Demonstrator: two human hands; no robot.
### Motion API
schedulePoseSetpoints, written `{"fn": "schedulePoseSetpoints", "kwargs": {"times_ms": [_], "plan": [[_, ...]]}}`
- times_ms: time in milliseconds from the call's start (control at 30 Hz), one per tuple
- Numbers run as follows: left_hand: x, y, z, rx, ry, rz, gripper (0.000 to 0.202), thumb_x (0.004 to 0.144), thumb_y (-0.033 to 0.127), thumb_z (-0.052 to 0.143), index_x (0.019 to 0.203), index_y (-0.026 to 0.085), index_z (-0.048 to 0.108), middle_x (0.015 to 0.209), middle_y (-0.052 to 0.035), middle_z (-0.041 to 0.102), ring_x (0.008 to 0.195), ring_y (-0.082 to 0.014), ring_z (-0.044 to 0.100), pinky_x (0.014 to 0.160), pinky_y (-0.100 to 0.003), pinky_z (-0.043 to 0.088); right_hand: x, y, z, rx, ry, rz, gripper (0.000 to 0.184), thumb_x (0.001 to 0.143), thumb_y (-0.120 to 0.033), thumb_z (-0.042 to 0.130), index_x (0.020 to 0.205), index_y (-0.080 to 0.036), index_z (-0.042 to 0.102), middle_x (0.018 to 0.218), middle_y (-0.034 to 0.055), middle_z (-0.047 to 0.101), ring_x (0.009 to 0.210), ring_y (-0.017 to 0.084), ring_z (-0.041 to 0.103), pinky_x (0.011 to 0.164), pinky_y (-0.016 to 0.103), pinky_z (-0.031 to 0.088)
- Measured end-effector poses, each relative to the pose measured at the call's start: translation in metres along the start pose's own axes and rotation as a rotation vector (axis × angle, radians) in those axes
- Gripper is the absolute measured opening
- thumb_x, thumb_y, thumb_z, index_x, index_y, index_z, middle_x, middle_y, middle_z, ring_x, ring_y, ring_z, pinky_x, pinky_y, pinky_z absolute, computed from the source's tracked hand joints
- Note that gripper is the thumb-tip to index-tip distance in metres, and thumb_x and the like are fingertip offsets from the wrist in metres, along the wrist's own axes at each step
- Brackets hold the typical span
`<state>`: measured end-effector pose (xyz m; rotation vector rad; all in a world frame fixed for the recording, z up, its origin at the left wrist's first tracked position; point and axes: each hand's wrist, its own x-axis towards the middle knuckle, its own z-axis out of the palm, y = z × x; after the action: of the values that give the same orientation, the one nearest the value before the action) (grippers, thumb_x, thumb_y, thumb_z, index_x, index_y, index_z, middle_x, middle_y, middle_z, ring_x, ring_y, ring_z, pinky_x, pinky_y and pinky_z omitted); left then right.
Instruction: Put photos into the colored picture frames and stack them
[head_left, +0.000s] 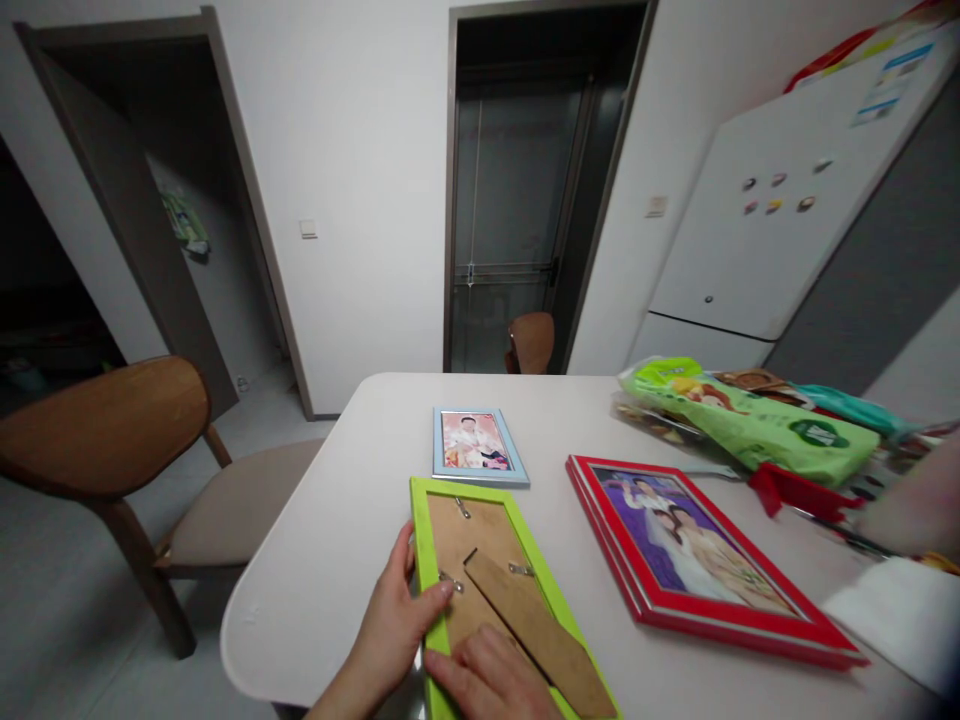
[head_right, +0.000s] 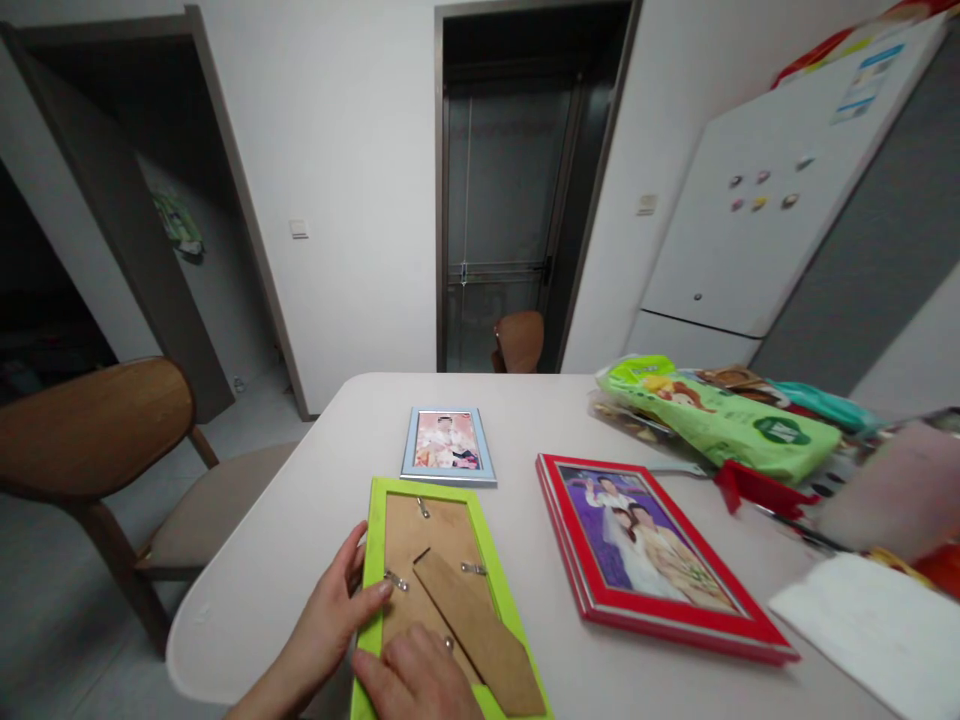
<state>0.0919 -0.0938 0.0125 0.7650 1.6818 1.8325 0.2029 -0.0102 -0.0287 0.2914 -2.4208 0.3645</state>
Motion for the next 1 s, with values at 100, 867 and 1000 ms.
{"fn": "schedulePoseSetpoints", "kwargs": {"times_ms": [100, 867, 1000], "plan": [[0.006, -0.025, -0.012, 0.430, 0.095, 0.021, 0.075, 0.064, 0.020, 0.055, 0.129, 0.010, 0.018, 0.128, -0.0124, 0.040, 0.114, -0.0219, 0.039, 0.096, -0.033, 0.029, 0.003, -0.005, 0.016, -0.116, -0.093, -0.012, 0.023, 0.072, -0.032, 0.053, 0.091, -0.019, 0.057, 0.061, 0.0023, 0.055, 0.055, 0.015, 0.046, 0.046, 0.024, 0.034], [0.006, -0.033, -0.016, 0.882, 0.048, 0.144, 0.062, 0.066, 0.018, 0.045, 0.125, 0.008, 0.030, 0.131, -0.0116, 0.035, 0.120, -0.0225, 0.030, 0.102, -0.037, 0.015, 0.009, 0.086, -0.043, -0.161, -0.304, 0.716, 0.027, 0.074, -0.018, 0.037, 0.084, -0.019, 0.063, 0.077, 0.0056, 0.054, 0.075, 0.017, 0.052, 0.068, 0.026, 0.038], [0.006, -0.033, -0.016, 0.879, 0.053, 0.148, 0.062, 0.066, 0.017, 0.045, 0.126, 0.008, 0.029, 0.130, -0.0124, 0.036, 0.120, -0.0240, 0.030, 0.102, -0.038, 0.018, 0.015, 0.086, -0.046, -0.188, -0.334, 0.715, 0.028, 0.075, -0.017, 0.037, 0.088, -0.020, 0.062, 0.075, 0.0061, 0.056, 0.071, 0.017, 0.052, 0.064, 0.026, 0.036]]}}
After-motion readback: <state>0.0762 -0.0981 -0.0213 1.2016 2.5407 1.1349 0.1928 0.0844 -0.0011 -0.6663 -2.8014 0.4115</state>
